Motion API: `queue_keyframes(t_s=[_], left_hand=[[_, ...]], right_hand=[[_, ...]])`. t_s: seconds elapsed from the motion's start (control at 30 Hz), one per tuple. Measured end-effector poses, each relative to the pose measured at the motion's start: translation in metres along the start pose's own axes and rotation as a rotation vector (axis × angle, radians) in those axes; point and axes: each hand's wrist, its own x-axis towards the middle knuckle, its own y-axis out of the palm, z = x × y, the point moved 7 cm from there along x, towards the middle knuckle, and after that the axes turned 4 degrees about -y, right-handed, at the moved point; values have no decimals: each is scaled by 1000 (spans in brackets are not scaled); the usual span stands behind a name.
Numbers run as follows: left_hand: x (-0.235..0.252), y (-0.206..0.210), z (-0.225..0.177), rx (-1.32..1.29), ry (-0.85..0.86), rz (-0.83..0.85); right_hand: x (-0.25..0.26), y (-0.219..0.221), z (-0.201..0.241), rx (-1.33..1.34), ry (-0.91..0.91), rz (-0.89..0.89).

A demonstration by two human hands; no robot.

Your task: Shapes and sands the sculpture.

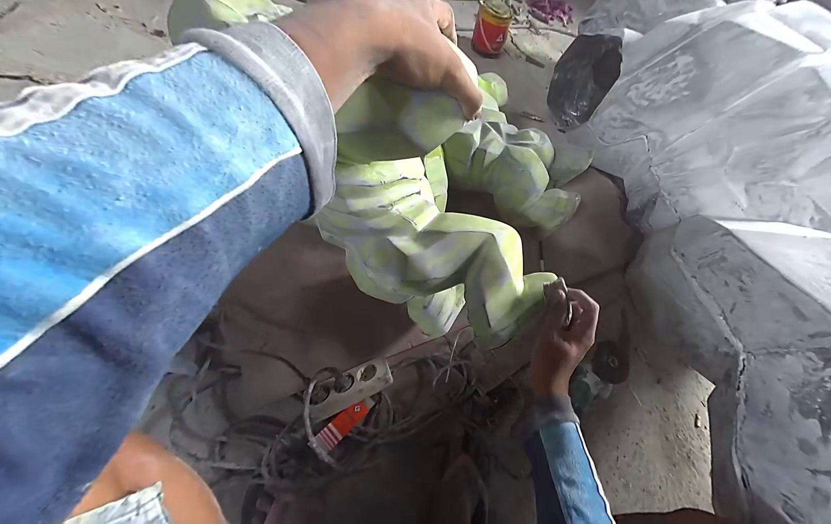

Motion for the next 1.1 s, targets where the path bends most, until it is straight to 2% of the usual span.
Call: queue_keyframes(t_s=[0.17,0.33,0.5,0.6,0.67,0.8,0.93,1.03,1.1], left_hand=[[1,-6,-3,83,12,-39],[-7,-4,5,124,45,-43],[-18,-7,0,110,37,-61],[-27,-7,8,92,28,-63],[-38,-4,16,81,17,-94],[-50,-9,21,99,11,-139],[-60,-6,27,95,21,-153],[-63,-9,31,99,-2,-182],[-65,-11,31,121,10,-196]], right_hand=[[-42,1,1,-73,-4,17],[10,0,-2,1,21,7],[-21,-4,-9,52,51,-4],[11,-4,-24,134,178,77],[15,-6,-26,174,278,147],[8,-12,-16,218,253,171],[20,-8,-24,92,348,295],[12,-15,-13,212,284,255],[14,-16,-12,203,221,248]])
